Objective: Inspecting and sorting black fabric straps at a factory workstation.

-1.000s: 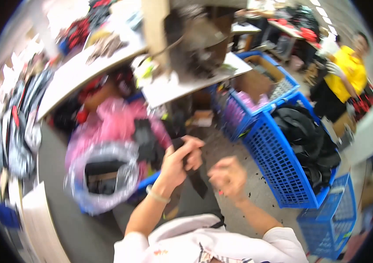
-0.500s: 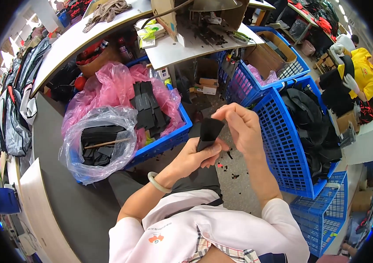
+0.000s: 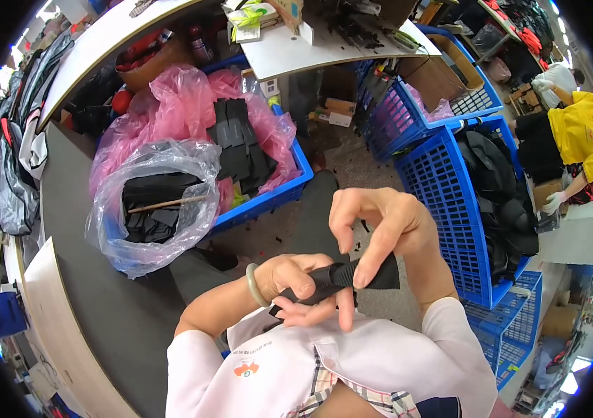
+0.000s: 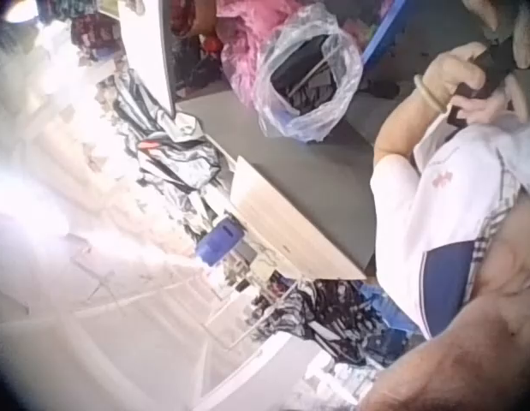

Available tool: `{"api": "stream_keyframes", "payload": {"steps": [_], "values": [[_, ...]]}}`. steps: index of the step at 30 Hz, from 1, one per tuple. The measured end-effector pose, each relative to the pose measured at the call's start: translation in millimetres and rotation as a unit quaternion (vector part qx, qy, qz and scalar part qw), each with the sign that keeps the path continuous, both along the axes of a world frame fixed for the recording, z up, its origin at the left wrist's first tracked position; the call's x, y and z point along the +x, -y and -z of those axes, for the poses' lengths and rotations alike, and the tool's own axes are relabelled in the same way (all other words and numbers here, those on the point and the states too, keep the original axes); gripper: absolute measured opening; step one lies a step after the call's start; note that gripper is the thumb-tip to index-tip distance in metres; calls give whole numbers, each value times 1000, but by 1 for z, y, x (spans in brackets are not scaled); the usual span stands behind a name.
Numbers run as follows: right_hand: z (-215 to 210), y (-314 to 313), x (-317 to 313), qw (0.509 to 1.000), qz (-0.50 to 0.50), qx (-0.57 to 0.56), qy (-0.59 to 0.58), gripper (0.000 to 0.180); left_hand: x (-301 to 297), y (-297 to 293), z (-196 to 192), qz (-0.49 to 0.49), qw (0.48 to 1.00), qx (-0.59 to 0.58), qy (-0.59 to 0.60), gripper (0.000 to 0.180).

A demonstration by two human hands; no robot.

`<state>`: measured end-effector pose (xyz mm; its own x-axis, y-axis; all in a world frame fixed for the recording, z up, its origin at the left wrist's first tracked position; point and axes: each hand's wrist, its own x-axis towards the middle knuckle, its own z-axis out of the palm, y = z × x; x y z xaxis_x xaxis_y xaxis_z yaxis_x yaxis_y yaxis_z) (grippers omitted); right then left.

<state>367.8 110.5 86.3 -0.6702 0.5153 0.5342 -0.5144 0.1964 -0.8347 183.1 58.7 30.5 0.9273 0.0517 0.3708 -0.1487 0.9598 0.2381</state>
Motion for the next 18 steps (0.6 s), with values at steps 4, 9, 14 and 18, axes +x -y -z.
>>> {"api": "stream_keyframes", "payload": {"steps": [4,9,14,18], "values": [[-5,-9,-7,997,-56,42,20,9,-4,2,5,38,997,-46,40,62],[-7,-17,-15,995,62,-55,63,9,-23,-16,-4,-65,984,100,-129,61],[15,-33,-34,895,297,-288,170,9,-21,-33,-4,-340,718,372,-480,38],[38,-58,-58,875,336,-323,129,9,-23,-34,-5,-333,785,245,-462,36]]}}
